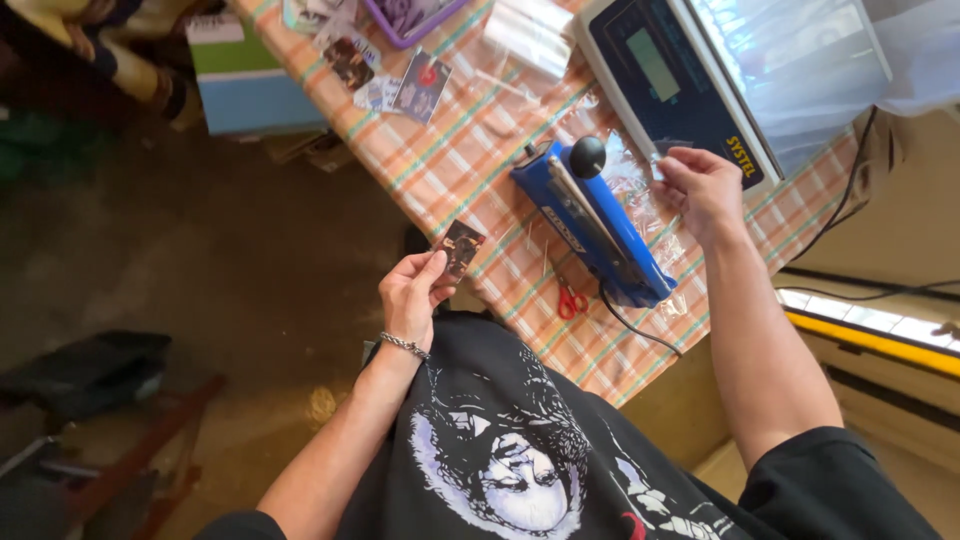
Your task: Cutting small cards, placing them into plastic bags, and sealing them with a heat sealer
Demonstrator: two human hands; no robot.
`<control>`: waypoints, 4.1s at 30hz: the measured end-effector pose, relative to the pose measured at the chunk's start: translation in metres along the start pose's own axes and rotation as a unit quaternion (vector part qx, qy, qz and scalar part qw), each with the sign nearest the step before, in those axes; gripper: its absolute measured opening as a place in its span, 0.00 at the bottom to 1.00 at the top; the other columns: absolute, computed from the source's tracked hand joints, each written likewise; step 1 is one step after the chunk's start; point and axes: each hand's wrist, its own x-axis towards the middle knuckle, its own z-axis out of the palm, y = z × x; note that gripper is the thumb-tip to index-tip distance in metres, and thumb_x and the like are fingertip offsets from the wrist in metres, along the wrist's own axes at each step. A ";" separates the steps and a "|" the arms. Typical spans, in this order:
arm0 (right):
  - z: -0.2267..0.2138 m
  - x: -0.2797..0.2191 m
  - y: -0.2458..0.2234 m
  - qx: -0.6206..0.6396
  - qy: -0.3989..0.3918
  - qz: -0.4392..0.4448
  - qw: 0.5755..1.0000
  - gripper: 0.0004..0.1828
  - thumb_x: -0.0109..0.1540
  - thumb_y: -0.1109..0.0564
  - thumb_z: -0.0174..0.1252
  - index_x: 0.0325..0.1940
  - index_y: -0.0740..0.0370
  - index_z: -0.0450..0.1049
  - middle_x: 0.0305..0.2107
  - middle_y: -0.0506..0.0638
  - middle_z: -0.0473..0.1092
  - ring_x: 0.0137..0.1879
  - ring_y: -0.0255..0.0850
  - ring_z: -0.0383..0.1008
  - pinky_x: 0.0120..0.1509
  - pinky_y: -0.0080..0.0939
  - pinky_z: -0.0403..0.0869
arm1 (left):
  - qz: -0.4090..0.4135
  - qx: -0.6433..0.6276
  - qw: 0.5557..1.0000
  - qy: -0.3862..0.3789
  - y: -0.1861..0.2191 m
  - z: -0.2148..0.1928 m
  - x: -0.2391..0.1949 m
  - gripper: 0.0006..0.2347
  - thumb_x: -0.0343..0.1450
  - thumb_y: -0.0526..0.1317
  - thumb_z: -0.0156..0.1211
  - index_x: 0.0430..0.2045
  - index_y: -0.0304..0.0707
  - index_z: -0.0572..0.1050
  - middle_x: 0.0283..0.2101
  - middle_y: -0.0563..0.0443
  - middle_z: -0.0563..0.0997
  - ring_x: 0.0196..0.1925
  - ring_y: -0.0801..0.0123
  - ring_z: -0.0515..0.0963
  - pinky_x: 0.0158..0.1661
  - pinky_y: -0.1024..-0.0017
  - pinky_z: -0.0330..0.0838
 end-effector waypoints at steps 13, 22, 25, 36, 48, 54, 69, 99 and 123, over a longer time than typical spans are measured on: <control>0.008 -0.054 -0.014 0.022 0.001 -0.009 1.000 0.14 0.64 0.64 0.67 0.52 0.68 0.73 0.37 0.58 0.78 0.40 0.46 0.84 0.46 0.46 0.87 | 0.032 0.070 0.995 -0.058 0.038 0.020 0.031 0.08 0.69 0.39 0.71 0.34 0.32 0.80 0.29 0.42 0.84 0.28 0.68 0.85 0.29 0.77 0.83; -0.016 -0.120 -0.044 -0.001 0.099 -0.155 0.983 0.10 0.70 0.54 0.65 0.39 0.59 0.74 0.24 0.47 0.69 0.28 0.32 0.70 0.43 0.37 0.84 | 0.071 0.069 0.993 -0.061 0.012 0.020 0.024 0.09 0.67 0.34 0.69 0.37 0.30 0.77 0.31 0.40 0.84 0.25 0.68 0.84 0.25 0.78 0.81; -0.018 -0.167 -0.042 0.010 0.096 -0.184 0.978 0.25 0.76 0.54 0.54 0.24 0.57 0.67 0.12 0.45 0.60 0.23 0.34 0.68 0.31 0.33 0.73 | 0.094 0.046 0.994 -0.044 0.011 0.013 0.023 0.12 0.66 0.31 0.67 0.40 0.29 0.74 0.31 0.39 0.83 0.25 0.67 0.83 0.23 0.79 0.78; 0.053 -0.268 0.045 0.072 -0.112 -0.103 0.986 0.07 0.66 0.67 0.57 0.44 0.72 0.80 0.27 0.63 0.80 0.27 0.41 0.81 0.35 0.40 0.82 | 0.085 0.075 0.993 0.037 0.061 0.005 0.137 0.12 0.69 0.34 0.67 0.45 0.37 0.74 0.38 0.47 0.83 0.31 0.64 0.88 0.30 0.72 0.87; 0.155 -0.236 0.029 0.066 0.047 -0.017 0.997 0.12 0.65 0.64 0.62 0.53 0.68 0.78 0.35 0.57 0.78 0.38 0.40 0.79 0.46 0.43 0.80 | 0.141 0.362 0.909 -0.152 0.104 -0.007 0.221 0.08 0.66 0.38 0.70 0.34 0.34 0.80 0.26 0.47 0.81 0.23 0.71 0.80 0.23 0.74 0.76; 0.308 -0.166 -0.073 -0.079 -0.117 -0.028 0.990 0.38 0.56 0.53 0.72 0.68 0.64 0.67 0.53 0.69 0.74 0.56 0.62 0.78 0.57 0.57 0.78 | 0.204 0.509 0.761 -0.346 0.207 -0.011 0.200 0.06 0.67 0.39 0.70 0.35 0.55 0.86 0.36 0.60 0.87 0.43 0.74 0.85 0.46 0.74 0.80; 0.382 -0.110 -0.006 -0.249 -0.056 -0.077 0.964 0.18 0.59 0.53 0.68 0.53 0.50 0.78 0.34 0.47 0.79 0.36 0.45 0.82 0.37 0.44 0.79 | 0.558 0.683 0.304 -0.360 0.270 0.003 0.289 0.32 0.52 0.47 0.80 0.51 0.47 0.75 0.48 0.53 0.74 0.55 0.57 0.71 0.49 0.62 0.72; 0.388 -0.097 -0.074 -0.426 -0.259 -0.252 0.829 0.26 0.64 0.58 0.52 0.67 0.43 0.66 0.71 0.48 0.58 0.38 0.63 0.81 0.47 0.61 0.83 | 0.335 0.575 0.674 -0.322 0.314 -0.047 0.246 0.03 0.70 0.38 0.64 0.30 0.54 0.80 0.25 0.57 0.85 0.33 0.60 0.86 0.35 0.65 0.80; 0.415 -0.043 -0.116 -0.413 0.119 -0.240 0.870 0.09 0.61 0.50 0.63 0.43 0.43 0.72 0.50 0.36 0.64 0.33 0.58 0.80 0.39 0.58 0.81 | 0.329 0.403 0.794 -0.316 0.379 0.046 0.250 0.04 0.71 0.35 0.70 0.29 0.38 0.78 0.31 0.50 0.85 0.31 0.77 0.79 0.34 0.77 0.77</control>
